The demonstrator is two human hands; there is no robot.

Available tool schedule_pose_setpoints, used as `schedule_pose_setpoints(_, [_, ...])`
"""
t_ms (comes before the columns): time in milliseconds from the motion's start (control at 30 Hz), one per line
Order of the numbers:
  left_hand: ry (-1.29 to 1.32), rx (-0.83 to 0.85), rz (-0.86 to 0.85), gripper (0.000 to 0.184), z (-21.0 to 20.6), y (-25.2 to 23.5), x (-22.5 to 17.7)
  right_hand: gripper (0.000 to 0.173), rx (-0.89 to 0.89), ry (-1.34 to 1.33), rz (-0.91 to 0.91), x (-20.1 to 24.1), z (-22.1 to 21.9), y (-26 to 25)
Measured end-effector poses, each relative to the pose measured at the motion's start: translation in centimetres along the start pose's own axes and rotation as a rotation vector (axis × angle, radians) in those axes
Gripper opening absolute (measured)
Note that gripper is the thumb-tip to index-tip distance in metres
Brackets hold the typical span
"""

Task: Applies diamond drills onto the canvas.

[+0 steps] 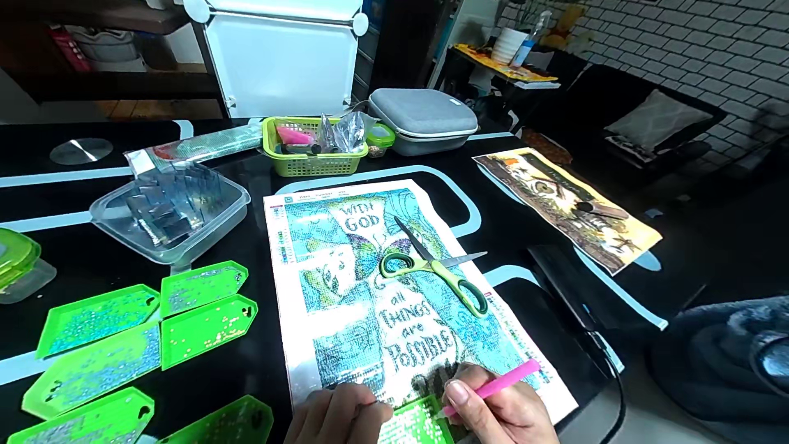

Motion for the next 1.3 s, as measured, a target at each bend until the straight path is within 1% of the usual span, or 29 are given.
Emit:
schedule_pose_setpoints(200, [-0.006,0.003,0.002,0.046,0.0,0.0,0.0,0.028,-0.011,0.043,0.005,0.0,0.0,0.0])
schedule_pose_setpoints(600, [-0.007,0.006,-0.002,0.046,0.0,0.0,0.0,0.027,-0.018,0.016,-0.001,-0.1,0.2,-0.1])
schedule_pose_setpoints(733, [-0.013,0.003,-0.004,0.046,0.0,0.0,0.0,0.025,-0.029,-0.054,-0.054,-0.2,0.2,-0.3])
schedule_pose_setpoints(867, [-0.01,0.01,0.001,0.046,0.1,-0.1,-0.1,0.023,-0.08,-0.163,-0.117,-0.3,-0.3,-1.6])
schedule_pose_setpoints(1067, [-0.015,-0.001,0.004,0.046,0.0,0.0,0.0,0.025,-0.07,-0.141,-0.012,-1.3,-1.9,-3.9])
schedule_pose_setpoints(1300, [-0.004,-0.004,0.0,0.046,0.0,0.0,0.0,0.027,-0.061,-0.05,0.036,-1.4,-2.2,-3.8])
Point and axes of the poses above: each hand's wrist, its own y-axis away from the middle knuckle, its own z-axis out of the back of the hand, x = y × z, the point moved 5 cm from there along -y, towards the middle knuckle, and after that the axes turned 1 degree about y, right-handed, at the moved point
